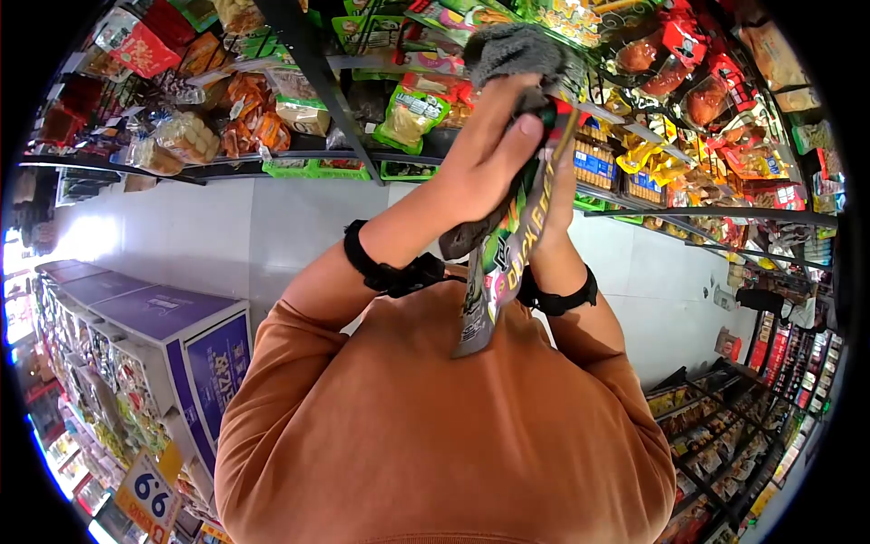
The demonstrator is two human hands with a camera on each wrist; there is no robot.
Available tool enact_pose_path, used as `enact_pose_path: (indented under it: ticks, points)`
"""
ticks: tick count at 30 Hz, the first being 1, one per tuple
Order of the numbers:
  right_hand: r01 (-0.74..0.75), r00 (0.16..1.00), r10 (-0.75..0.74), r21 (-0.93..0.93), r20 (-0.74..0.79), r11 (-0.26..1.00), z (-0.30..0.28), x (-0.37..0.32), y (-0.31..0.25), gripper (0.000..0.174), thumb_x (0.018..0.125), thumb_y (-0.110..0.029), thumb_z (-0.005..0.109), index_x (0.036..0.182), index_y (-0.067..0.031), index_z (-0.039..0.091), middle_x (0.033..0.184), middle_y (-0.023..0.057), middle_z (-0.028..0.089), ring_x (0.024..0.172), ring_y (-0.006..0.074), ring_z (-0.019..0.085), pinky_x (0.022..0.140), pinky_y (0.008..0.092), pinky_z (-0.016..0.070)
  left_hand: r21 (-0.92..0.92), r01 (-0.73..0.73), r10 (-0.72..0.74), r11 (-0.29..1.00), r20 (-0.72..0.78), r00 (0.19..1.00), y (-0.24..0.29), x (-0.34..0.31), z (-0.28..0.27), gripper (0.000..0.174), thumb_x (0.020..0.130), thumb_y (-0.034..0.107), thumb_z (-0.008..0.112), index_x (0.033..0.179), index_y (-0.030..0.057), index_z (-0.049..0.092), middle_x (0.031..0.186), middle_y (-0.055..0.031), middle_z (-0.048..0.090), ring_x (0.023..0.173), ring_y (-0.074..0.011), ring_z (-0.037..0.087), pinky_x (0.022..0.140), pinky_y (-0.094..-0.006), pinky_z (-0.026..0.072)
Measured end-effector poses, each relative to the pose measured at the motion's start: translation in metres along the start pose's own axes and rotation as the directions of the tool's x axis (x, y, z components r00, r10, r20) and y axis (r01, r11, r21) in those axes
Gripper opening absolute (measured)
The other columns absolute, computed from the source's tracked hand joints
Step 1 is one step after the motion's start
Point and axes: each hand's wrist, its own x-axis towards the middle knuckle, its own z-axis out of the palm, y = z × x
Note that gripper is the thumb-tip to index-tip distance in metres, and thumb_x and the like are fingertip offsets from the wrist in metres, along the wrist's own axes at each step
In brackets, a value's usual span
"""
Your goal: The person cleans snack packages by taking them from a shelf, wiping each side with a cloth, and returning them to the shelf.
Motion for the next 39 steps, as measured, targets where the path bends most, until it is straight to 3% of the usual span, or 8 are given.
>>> enact_pose_path:
  ticks: [8, 15, 24, 27, 29, 31, 35, 39]
  points:
    - [0.576, 0.789, -0.536, -0.666, 0.301, 0.474, 0.036, 0.026, 0.016, 0.044, 0.076, -0.001, 0.067, 0.118, -0.0018, 0.054, 0.125, 0.0157, 0.048, 0.107, 0.0246, 0.051, 0.088, 0.0334, 0.0436, -0.415, 0.569, -0.528, 0.71, 0.221, 0.82, -0.062, -0.033, -0.016, 0.044, 0.098, 0.023, 0.039, 0.135, -0.0016, 0.038, 0.125, -0.016, 0.049, 0.121, -0.0251, 0.046, 0.102, -0.0324, 0.0345]
    - [-0.145, 0.984, 0.171, -0.359, 0.04, 0.922, 0.002, 0.009, 0.026, 0.038, 0.081, -0.006, 0.071, 0.115, -0.0039, 0.054, 0.089, 0.0047, 0.065, 0.077, 0.0064, 0.059, 0.063, 0.0204, 0.0438, -0.27, 0.796, -0.595, 0.542, 0.544, 0.591, -0.088, -0.065, -0.03, 0.041, 0.099, 0.021, 0.036, 0.134, 0.0005, 0.039, 0.123, -0.0171, 0.051, 0.114, -0.0264, 0.052, 0.098, -0.0375, 0.0418]
    - [0.227, 0.825, -0.417, -0.452, -0.382, 0.863, -0.028, -0.004, -0.066, 0.016, 0.087, -0.003, 0.064, 0.101, -0.0023, 0.056, 0.097, 0.0081, 0.064, 0.083, 0.01, 0.06, 0.071, 0.0238, 0.0483, -0.672, 0.715, -0.877, 0.192, 0.21, 0.433, -0.073, -0.037, -0.095, 0.036, 0.098, 0.018, 0.032, 0.128, 0.0021, 0.043, 0.118, -0.021, 0.055, 0.11, -0.0325, 0.058, 0.091, -0.0522, 0.0508]
    - [0.108, 0.896, -0.356, -0.649, -0.264, 0.753, -0.003, -0.031, -0.07, 0.006, 0.092, -0.007, 0.057, 0.095, -0.0034, 0.055, 0.115, 0.0165, 0.059, 0.099, 0.0184, 0.06, 0.082, 0.0293, 0.0497, -0.756, 0.596, -0.851, 0.269, 0.104, 0.515, -0.069, -0.044, -0.079, 0.034, 0.098, 0.023, 0.036, 0.119, -0.0005, 0.048, 0.117, -0.0173, 0.057, 0.103, -0.034, 0.059, 0.08, -0.0525, 0.0536]
    - [0.444, 0.861, -0.15, -0.574, 0.486, 0.688, -0.01, -0.024, -0.054, 0.016, 0.08, -0.003, 0.061, 0.095, -0.0083, 0.055, 0.136, 0.0179, 0.048, 0.13, 0.0397, 0.04, 0.109, 0.0518, 0.0263, -0.676, 0.639, -0.734, 0.368, 0.212, 0.646, -0.039, -0.037, -0.07, 0.037, 0.098, 0.026, 0.037, 0.125, 0.0029, 0.046, 0.124, -0.0163, 0.053, 0.109, -0.0305, 0.057, 0.087, -0.0477, 0.0517]
    - [0.754, 0.657, -0.099, -0.654, 0.748, 0.065, -0.008, -0.024, -0.031, 0.041, 0.063, -0.013, 0.068, 0.102, -0.0158, 0.058, 0.146, 0.0088, 0.039, 0.14, 0.0457, 0.015, 0.105, 0.0696, 0.0072, -0.625, 0.5, -0.525, 0.599, 0.166, 0.835, -0.022, -0.06, -0.044, 0.043, 0.097, 0.028, 0.042, 0.134, 0.0053, 0.037, 0.134, -0.0145, 0.045, 0.121, -0.0283, 0.048, 0.098, -0.046, 0.042]
    - [0.52, 0.831, 0.046, -0.802, 0.555, 0.294, -0.01, -0.032, -0.035, 0.073, 0.057, -0.026, 0.076, 0.127, -0.0232, 0.052, 0.151, 0.01, 0.028, 0.136, 0.0506, 0.019, 0.1, 0.0747, 0.0079, -0.567, 0.367, -0.249, 0.737, 0.278, 0.928, -0.022, -0.075, -0.023, 0.062, 0.099, 0.05, 0.027, 0.149, 0.0137, 0.02, 0.153, -0.011, 0.023, 0.14, -0.03, 0.024, 0.114, -0.0488, 0.0207]
    - [0.487, 0.862, 0.024, -0.839, 0.507, 0.244, -0.034, -0.034, -0.031, 0.083, 0.062, -0.012, 0.068, 0.14, -0.0242, 0.043, 0.149, 0.0124, 0.029, 0.132, 0.052, 0.026, 0.101, 0.0707, 0.0202, -0.967, 0.254, -0.493, 0.013, 0.215, 0.843, -0.025, -0.056, 0.002, 0.062, 0.099, 0.05, 0.025, 0.142, 0.0066, 0.03, 0.14, -0.0159, 0.041, 0.127, -0.031, 0.044, 0.106, -0.0458, 0.0362]
